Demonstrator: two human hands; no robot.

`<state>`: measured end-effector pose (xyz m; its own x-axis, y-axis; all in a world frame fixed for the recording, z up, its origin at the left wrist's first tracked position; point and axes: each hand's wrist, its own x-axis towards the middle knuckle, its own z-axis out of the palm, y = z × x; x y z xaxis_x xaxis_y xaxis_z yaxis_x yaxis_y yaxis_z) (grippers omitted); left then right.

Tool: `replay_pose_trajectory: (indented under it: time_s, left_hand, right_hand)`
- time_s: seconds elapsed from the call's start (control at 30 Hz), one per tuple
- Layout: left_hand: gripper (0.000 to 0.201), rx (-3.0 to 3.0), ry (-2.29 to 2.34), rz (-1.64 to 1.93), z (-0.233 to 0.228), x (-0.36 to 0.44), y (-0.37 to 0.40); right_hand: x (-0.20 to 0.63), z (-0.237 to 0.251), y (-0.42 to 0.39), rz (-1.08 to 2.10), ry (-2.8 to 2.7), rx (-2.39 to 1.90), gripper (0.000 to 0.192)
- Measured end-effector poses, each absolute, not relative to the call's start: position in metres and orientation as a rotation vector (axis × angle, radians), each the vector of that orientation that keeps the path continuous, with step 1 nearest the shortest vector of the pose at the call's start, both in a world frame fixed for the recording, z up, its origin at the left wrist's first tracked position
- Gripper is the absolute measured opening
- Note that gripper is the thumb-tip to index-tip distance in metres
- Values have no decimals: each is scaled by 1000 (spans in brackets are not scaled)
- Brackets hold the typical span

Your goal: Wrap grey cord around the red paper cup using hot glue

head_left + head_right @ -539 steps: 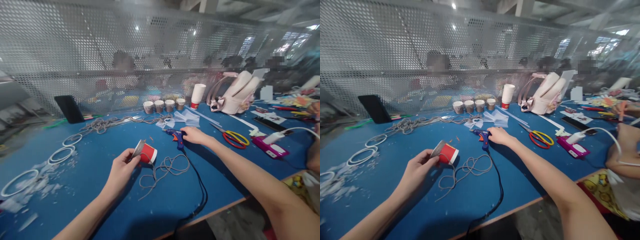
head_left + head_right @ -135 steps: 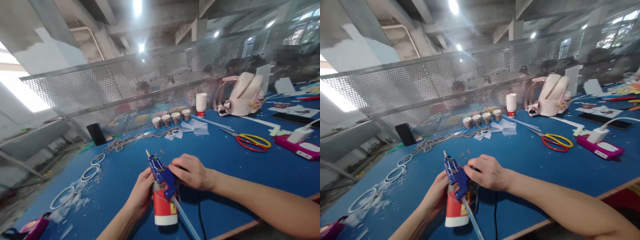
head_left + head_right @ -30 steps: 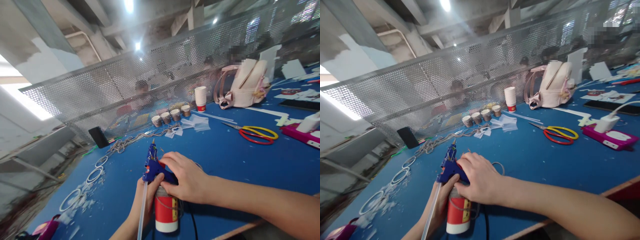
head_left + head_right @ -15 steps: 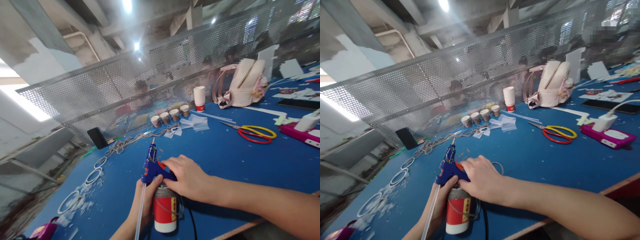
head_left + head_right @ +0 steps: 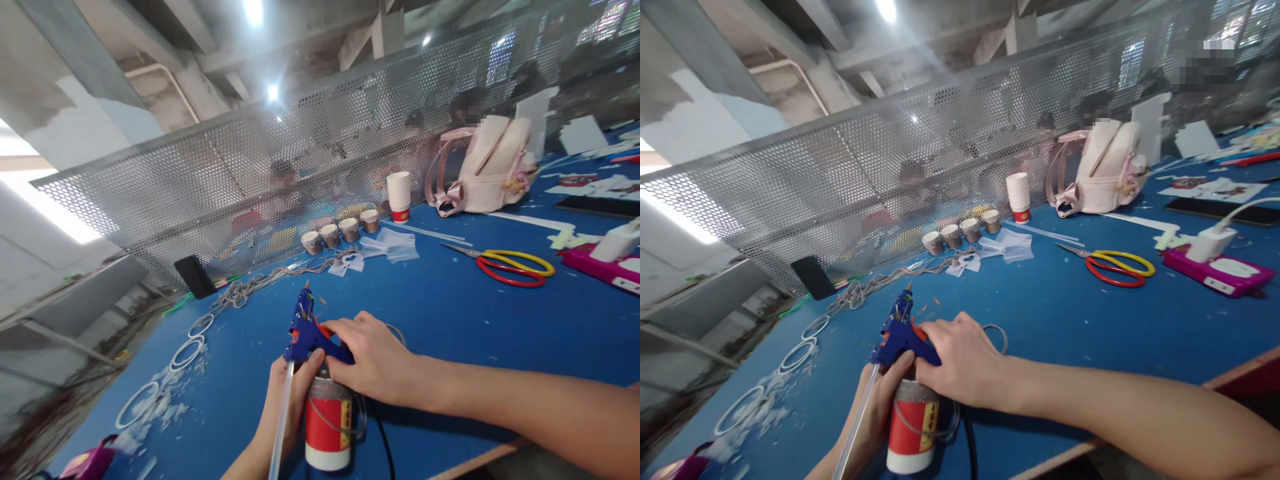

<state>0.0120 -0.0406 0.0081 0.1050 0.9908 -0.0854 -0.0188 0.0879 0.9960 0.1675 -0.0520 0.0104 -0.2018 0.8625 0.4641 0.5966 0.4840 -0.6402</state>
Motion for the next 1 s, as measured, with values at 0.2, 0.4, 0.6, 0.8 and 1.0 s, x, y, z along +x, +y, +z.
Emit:
replay_pose_trajectory:
  time_s: [0.2, 0.4, 0.6, 0.8, 1.0]
  left_hand:
    - [38, 1208, 1092, 999, 14, 12, -41]
    - [36, 1224, 1095, 926, 14, 8, -41]
    - [33, 1287, 1103, 881, 13, 6, -38]
    - [30, 1291, 1152, 992, 16, 8, -33]
    - [28, 1351, 1180, 990, 18, 11, -32]
  right_hand:
    - [175, -1, -28, 1389, -1245, -889, 30]
    - [186, -1, -12, 1672, -911, -682, 23]
    - [188, 0, -13, 1728, -953, -748, 27]
    - [189, -4, -14, 1789, -964, -800, 30]
    - [183, -6, -19, 1772, -1014, -867, 30]
